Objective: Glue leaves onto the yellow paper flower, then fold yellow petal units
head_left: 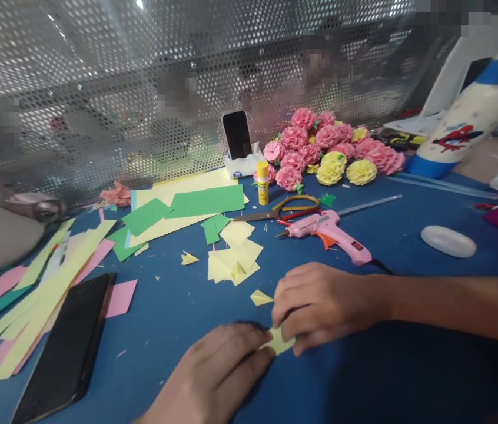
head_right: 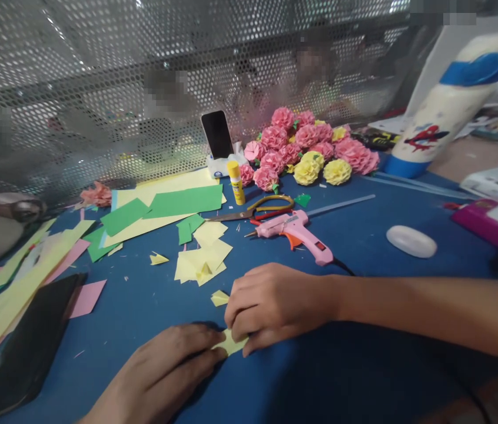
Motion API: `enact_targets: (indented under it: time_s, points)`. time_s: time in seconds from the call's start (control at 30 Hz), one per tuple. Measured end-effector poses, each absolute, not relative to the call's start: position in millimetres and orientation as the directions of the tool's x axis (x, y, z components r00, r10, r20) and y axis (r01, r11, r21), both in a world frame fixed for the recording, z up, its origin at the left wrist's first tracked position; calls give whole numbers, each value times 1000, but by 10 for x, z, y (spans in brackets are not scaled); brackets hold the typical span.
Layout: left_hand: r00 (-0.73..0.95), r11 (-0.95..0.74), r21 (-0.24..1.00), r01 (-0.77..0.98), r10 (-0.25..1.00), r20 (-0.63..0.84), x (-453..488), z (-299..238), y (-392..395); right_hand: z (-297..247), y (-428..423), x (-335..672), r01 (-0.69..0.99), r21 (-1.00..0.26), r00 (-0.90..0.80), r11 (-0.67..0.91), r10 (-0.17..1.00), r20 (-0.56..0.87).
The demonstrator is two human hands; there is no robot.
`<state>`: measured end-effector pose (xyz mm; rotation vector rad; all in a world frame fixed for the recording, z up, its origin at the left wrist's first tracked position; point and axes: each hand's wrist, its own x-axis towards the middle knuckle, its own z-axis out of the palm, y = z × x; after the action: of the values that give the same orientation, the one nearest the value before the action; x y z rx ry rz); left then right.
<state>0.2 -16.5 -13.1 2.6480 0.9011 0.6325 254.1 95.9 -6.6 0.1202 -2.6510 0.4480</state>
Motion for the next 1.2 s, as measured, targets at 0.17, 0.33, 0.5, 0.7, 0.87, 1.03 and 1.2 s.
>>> enact_targets:
  time_s: [0.17, 0.33, 0.5, 0.7, 0.87, 1.03, 1.2]
  points:
    - [735, -844, 218, 489, 534, 418, -35, -201, -167, -75, 960, 2539, -185, -330, -888, 926, -14, 459]
    - [734, -855, 159, 494, 508, 451, -54, -229, -146, -98, 973, 2544, -209, -349, -893, 914, -32, 449]
    - [706, -849, 160, 503, 510, 491, -30, -244, -130, -113, 980, 2546, -226, -353, -884, 908, -40, 465]
    - [649, -835, 159, 527, 516, 559, 50, -230, -132, -153, 991, 2550, -244, -349, -871, 905, -47, 488]
    - [611, -824, 191, 534, 531, 587, 78, -234, -133, -153, 998, 2541, -251, -354, -870, 901, -49, 491]
    - [650, -842, 186, 507, 515, 559, 79, -215, -86, -108, 973, 2533, -236, -303, -851, 923, -46, 522]
    - [658, -812, 223, 540, 572, 489, 57, -181, -81, -38, 914, 2535, -166, -151, -837, 975, -58, 543]
